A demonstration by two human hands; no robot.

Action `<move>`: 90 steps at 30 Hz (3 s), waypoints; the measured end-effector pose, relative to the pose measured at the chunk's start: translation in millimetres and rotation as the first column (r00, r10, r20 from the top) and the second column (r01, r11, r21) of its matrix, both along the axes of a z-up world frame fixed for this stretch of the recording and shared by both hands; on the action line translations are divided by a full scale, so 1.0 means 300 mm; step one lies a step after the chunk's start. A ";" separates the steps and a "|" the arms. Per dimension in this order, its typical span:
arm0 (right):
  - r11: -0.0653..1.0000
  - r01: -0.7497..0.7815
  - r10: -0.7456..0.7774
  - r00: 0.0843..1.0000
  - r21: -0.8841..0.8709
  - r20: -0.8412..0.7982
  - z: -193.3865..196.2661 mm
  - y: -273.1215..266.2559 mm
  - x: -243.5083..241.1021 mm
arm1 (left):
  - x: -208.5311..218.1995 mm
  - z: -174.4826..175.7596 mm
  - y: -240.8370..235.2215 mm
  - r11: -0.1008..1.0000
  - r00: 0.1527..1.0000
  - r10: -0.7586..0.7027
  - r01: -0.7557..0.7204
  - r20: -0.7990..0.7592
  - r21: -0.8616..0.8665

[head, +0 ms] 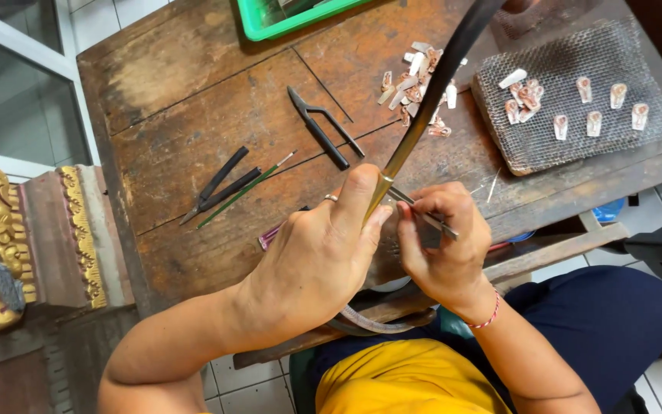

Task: The person uses a blowtorch and tweezers to heat small metal pieces placed on a wire mesh. They repeatedly pick up individual pieces, apply flame, and return them to the mesh, continuing this process throughout the clip.

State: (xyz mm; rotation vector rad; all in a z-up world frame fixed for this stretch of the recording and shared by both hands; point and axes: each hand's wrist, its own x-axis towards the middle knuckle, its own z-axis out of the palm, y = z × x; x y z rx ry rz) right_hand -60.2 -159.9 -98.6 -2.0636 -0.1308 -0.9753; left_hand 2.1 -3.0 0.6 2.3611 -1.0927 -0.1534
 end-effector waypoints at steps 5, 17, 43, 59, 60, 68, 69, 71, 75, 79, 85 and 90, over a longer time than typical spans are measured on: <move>1.000 -0.029 0.029 1.000 -0.004 0.003 0.012 -0.003 0.002 | 0.001 -0.008 0.011 1.000 0.999 -0.012 0.013 0.035 -0.020; 0.993 0.114 -0.109 0.980 0.022 -0.170 0.184 -0.604 -0.200 | -0.007 -0.050 0.023 0.999 0.997 0.039 -0.038 0.061 -0.017; 0.888 0.218 -0.182 0.975 -0.405 0.127 0.073 -0.408 0.003 | -0.007 -0.046 0.017 1.000 0.997 0.007 -0.006 0.071 -0.010; 0.815 0.396 -0.313 0.915 -0.423 0.253 -0.035 -0.268 -0.042 | -0.010 -0.048 0.015 1.000 0.993 -0.014 0.011 0.119 0.022; 0.810 0.423 -0.338 0.903 -0.407 0.266 -0.040 -0.267 -0.050 | -0.011 -0.048 0.015 1.000 0.993 -0.014 0.012 0.120 0.021; 0.783 0.411 -0.348 0.912 -0.467 0.219 -0.028 -0.212 -0.026 | -0.015 -0.039 0.014 1.000 0.994 -0.013 0.011 0.105 0.023; 0.797 0.388 -0.322 0.922 -0.463 0.217 -0.017 -0.209 -0.022 | -0.014 -0.042 0.016 1.000 0.993 -0.004 0.001 0.122 0.024; 0.747 0.484 -0.420 0.875 -0.456 0.240 -0.027 -0.232 -0.026 | -0.017 -0.040 0.013 1.000 0.992 -0.009 0.008 0.122 0.014; 0.634 0.633 -0.597 0.766 -0.444 0.240 -0.025 -0.255 -0.003 | -0.022 -0.039 0.011 1.000 0.990 -0.011 0.010 0.140 0.011; 0.675 0.565 -0.506 0.823 -0.475 0.259 -0.022 -0.228 0.015 | -0.023 -0.041 0.014 1.000 0.991 -0.015 0.014 0.136 0.008; 0.706 0.568 -0.493 0.823 -0.423 0.282 -0.023 -0.266 0.013 | -0.022 -0.036 0.013 1.000 0.987 -0.024 0.023 0.160 0.006; 0.719 0.545 -0.466 0.838 -0.430 0.283 -0.022 -0.250 0.059 | -0.021 -0.045 0.014 1.000 0.985 -0.025 0.026 0.171 -0.005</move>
